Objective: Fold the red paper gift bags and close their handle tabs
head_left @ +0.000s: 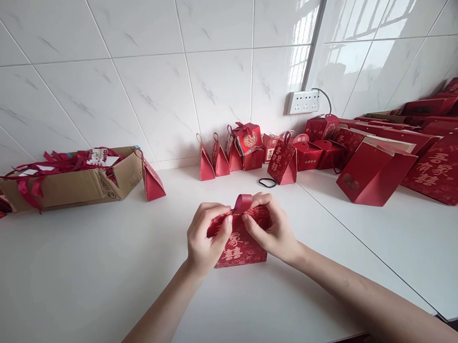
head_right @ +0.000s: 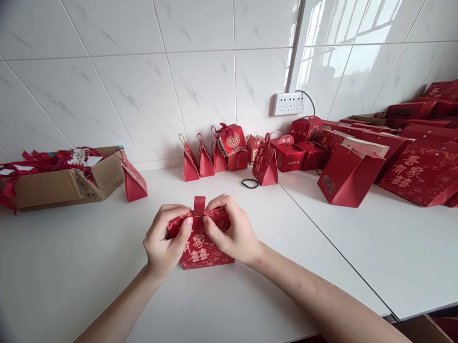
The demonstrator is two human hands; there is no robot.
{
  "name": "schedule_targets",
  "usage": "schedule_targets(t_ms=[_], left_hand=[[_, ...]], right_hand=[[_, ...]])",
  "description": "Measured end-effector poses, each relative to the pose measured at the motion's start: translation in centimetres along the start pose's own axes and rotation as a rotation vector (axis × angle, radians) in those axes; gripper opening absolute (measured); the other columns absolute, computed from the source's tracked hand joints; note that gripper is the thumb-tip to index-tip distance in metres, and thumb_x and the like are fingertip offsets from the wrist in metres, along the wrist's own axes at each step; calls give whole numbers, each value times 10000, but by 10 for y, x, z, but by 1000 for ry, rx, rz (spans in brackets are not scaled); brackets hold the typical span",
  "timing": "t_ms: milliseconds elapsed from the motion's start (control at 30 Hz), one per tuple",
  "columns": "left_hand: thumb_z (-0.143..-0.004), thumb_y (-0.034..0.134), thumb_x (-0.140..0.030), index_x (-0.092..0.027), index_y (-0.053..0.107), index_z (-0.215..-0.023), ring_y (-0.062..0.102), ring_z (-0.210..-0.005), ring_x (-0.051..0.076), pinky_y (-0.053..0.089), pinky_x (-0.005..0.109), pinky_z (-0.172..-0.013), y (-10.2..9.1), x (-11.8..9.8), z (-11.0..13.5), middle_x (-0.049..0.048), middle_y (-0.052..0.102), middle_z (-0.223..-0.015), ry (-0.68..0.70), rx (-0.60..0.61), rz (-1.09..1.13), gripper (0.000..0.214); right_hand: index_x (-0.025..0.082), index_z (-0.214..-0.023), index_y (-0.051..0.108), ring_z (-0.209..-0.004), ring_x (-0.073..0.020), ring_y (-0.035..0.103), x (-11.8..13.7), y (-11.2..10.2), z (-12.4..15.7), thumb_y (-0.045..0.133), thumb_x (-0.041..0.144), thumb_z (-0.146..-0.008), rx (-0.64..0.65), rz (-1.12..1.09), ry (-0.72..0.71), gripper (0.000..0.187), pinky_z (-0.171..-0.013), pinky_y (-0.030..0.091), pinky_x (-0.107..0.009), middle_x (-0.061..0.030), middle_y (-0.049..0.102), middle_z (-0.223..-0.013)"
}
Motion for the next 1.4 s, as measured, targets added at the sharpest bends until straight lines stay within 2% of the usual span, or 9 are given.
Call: schedule_targets(t_ms=[333, 500, 667, 933, 1400], left_hand=[[-863, 582, -88, -177, 577, -941, 634, -804, 117, 549, 212, -678, 2, -1, -2, 24, 608, -876, 21, 27, 15, 118], [-870, 593, -143, -196, 563, -957, 633, -796, 136, 551, 236, -652, 2, 0, -1, 30, 605, -890, 25, 48, -39, 106], [-855, 592, -107, -191, 569, -939, 621, -815, 129, 544, 229, -689, 0, -3, -4, 30, 585, -894, 61, 52, -81, 121], [-833, 577, -103, -199, 527, -894, 606, -702, 99, 525, 187, -611, 3, 2, -2, -12, 578, -788, -82, 65, -4, 125], [-869, 584, -116, -198, 551, -869, 565, -632, 75, 494, 168, -560, 4, 3, -1, -23, 574, -754, -67, 69, 18, 88]], right_hand=[[235, -884, 496, -645, -118, 556, 3, 0, -2, 560, 162, -881, -2, 33, 10, 97, -587, 484, -245, 12, 580, -768], [232, -866, 505, -642, -118, 558, 3, 0, -2, 563, 158, -876, -12, 36, 12, 95, -581, 480, -240, 12, 582, -761], [232, -863, 503, -640, -115, 556, 3, 1, -2, 562, 159, -877, -6, 26, 24, 95, -576, 473, -235, 14, 581, -758], [227, -866, 500, -637, -106, 550, 6, 1, -3, 557, 133, -868, 4, -1, 4, 110, -582, 467, -225, 16, 572, -762], [233, -861, 486, -581, -84, 505, 1, 2, -2, 555, 146, -882, 10, -19, 54, 113, -528, 428, -198, 40, 548, -728]])
Point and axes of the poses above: each hand's wrist, its own z-axis away from the middle knuckle, its own y-axis out of the palm, x = y × z, the point moved 6 cm from there along -z, towards the middle knuckle
